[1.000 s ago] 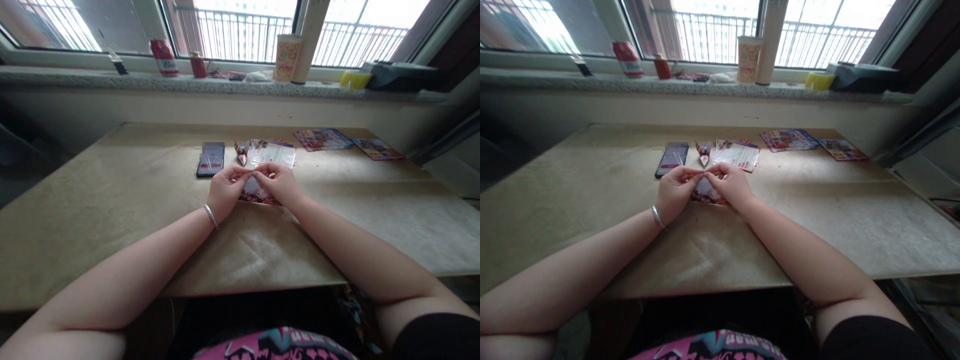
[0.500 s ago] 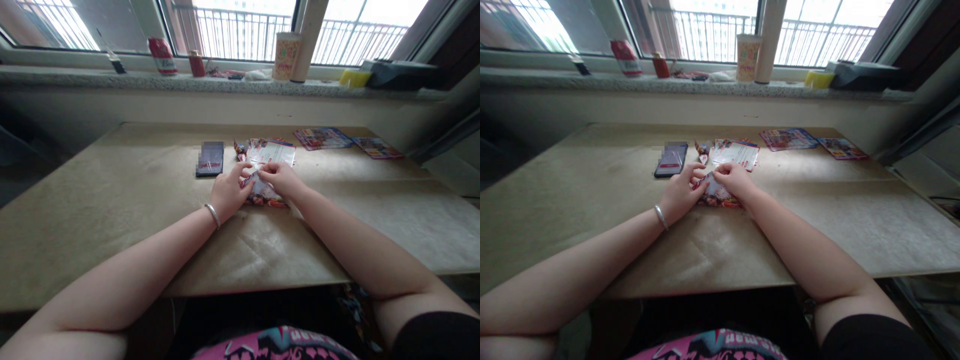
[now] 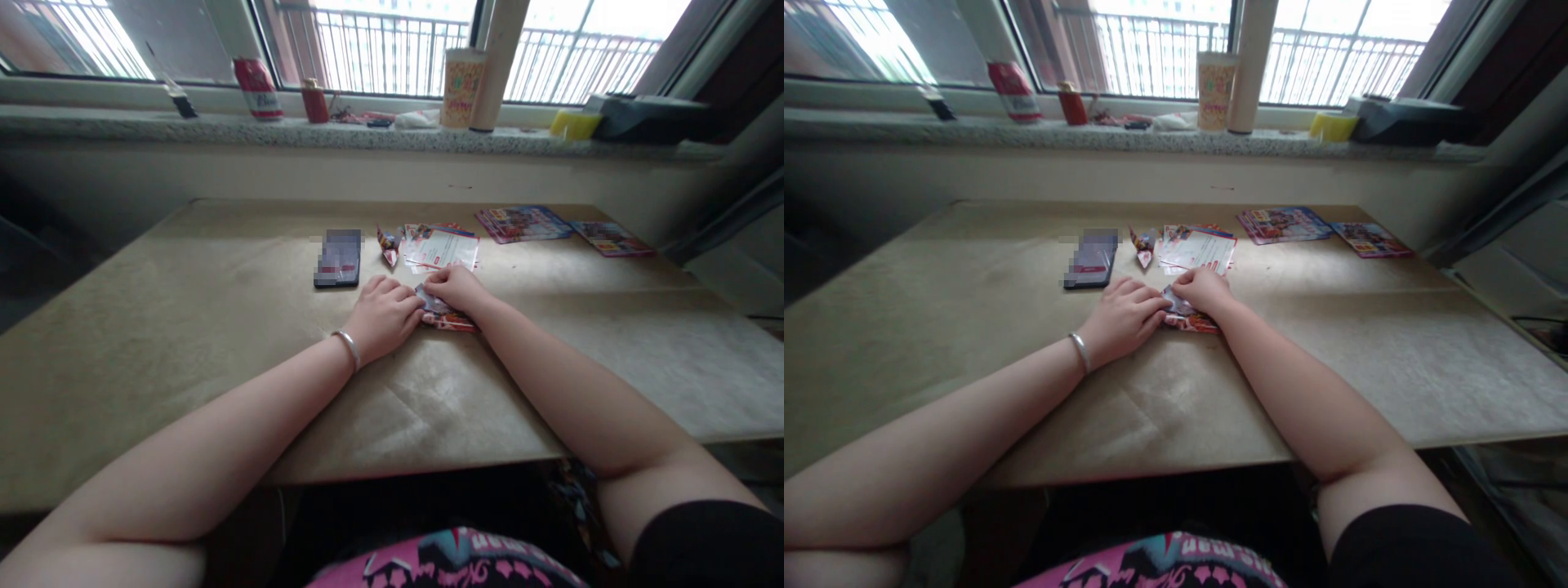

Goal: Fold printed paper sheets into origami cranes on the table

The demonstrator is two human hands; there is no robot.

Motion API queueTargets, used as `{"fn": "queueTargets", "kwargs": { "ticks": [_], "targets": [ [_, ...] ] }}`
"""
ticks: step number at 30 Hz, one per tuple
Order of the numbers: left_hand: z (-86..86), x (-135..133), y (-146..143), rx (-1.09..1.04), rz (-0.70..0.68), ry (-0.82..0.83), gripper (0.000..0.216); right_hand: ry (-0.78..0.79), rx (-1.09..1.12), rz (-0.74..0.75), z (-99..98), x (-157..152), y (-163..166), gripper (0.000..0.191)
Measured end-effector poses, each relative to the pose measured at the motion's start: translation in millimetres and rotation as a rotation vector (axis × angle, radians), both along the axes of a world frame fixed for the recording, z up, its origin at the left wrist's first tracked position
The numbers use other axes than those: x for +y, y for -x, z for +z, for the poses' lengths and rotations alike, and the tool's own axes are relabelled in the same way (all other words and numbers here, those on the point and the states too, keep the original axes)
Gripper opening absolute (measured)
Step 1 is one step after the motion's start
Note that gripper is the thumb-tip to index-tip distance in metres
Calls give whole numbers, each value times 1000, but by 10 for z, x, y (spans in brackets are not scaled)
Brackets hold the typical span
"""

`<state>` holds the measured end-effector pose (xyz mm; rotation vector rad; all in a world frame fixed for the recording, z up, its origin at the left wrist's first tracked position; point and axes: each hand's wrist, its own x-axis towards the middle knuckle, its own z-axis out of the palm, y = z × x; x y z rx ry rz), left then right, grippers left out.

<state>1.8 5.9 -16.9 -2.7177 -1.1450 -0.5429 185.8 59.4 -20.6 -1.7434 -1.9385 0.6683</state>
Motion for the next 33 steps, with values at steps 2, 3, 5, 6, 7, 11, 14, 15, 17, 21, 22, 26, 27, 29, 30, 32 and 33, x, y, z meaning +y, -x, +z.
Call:
{"fn": "queueTargets", "kwargs": {
  "ticks": [2, 3, 5, 6, 7, 11, 14, 15, 17, 21, 22, 26, 27, 29, 30, 32, 33],
  "targets": [
    [-10, 4, -4, 20, -23, 19, 37, 5, -40, 3, 12, 9, -19, 22],
    [-17, 5, -5, 30, -30, 29, 38, 7, -60, 5, 17, 15, -29, 22],
    [-33, 10, -4, 55, -39, 45, 38, 5, -97, 7, 24, 29, -46, 23],
    [-42, 13, -3, 71, -43, 49, 39, 1, -107, 8, 27, 36, -52, 23],
    [-51, 17, -1, 85, -45, 50, 40, -7, -111, 9, 30, 41, -57, 22],
    [-80, 33, 2, 108, -56, 48, 44, -55, -116, 17, 46, 48, -63, 20],
    [-78, 34, 0, 99, -69, 62, 43, -71, -136, 29, 45, 49, -65, 20],
    [-71, 30, 0, 99, -71, 67, 41, -74, -141, 33, 40, 51, -66, 20],
    [-51, 20, 0, 105, -77, 71, 39, -78, -145, 41, 26, 59, -71, 21],
    [-12, 4, 22, 119, -113, 82, 37, -77, -141, 40, 8, 69, -80, 21],
    [-8, 4, 31, 121, -124, 82, 37, -76, -140, 38, 7, 70, -82, 21],
    [-5, 11, 63, 128, -145, 73, 36, -82, -133, 43, 0, 74, -89, 21],
    [-4, 11, 68, 128, -149, 74, 36, -83, -132, 47, -4, 77, -91, 21],
    [3, 10, 74, 126, -167, 83, 37, -85, -131, 53, -14, 81, -93, 22],
    [9, 7, 77, 126, -179, 89, 37, -85, -130, 54, -18, 83, -95, 22],
    [21, 1, 85, 128, -199, 100, 39, -86, -130, 52, -25, 86, -98, 23],
    [26, -2, 91, 130, -205, 103, 39, -85, -131, 53, -28, 88, -100, 23]
  ]
}}
